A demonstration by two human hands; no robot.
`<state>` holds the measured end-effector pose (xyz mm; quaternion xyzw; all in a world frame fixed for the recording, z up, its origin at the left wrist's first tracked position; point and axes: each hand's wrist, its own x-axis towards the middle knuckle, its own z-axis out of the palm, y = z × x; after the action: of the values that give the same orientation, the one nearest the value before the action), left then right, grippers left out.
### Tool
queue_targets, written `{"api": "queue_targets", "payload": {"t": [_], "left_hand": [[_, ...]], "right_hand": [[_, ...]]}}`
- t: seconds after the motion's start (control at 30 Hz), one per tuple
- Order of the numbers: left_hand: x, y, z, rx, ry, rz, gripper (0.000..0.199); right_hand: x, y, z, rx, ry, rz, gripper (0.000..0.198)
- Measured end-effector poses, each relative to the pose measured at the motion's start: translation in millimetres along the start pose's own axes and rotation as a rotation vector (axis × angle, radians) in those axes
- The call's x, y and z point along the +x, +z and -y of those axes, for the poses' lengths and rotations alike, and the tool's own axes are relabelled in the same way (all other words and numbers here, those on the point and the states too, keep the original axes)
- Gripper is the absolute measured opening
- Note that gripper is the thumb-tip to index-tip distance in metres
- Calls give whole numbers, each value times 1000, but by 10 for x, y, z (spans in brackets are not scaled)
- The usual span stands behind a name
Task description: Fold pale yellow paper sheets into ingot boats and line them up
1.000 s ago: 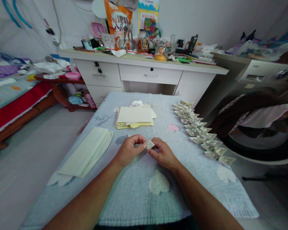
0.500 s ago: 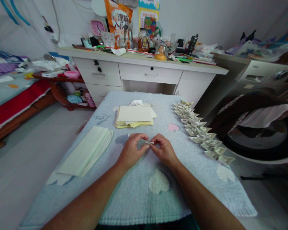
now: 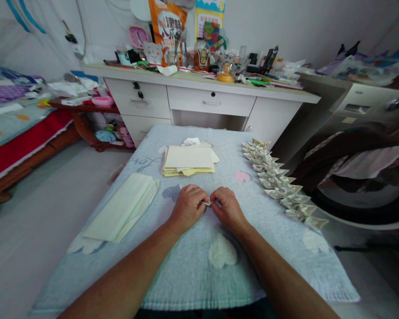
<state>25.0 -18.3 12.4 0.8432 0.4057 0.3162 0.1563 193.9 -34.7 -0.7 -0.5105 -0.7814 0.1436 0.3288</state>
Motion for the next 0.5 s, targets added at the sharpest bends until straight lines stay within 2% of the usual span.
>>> {"api": "queue_targets", "payload": {"t": [0.23,0.5], "left_hand": [[-52,7,44,67,-7,93,13],[-64,-124,75,38,13,204,6]], "right_hand": [[-38,-27,58,-47,11,94,22],[-42,-80,67,-81,16,184,17]]}}
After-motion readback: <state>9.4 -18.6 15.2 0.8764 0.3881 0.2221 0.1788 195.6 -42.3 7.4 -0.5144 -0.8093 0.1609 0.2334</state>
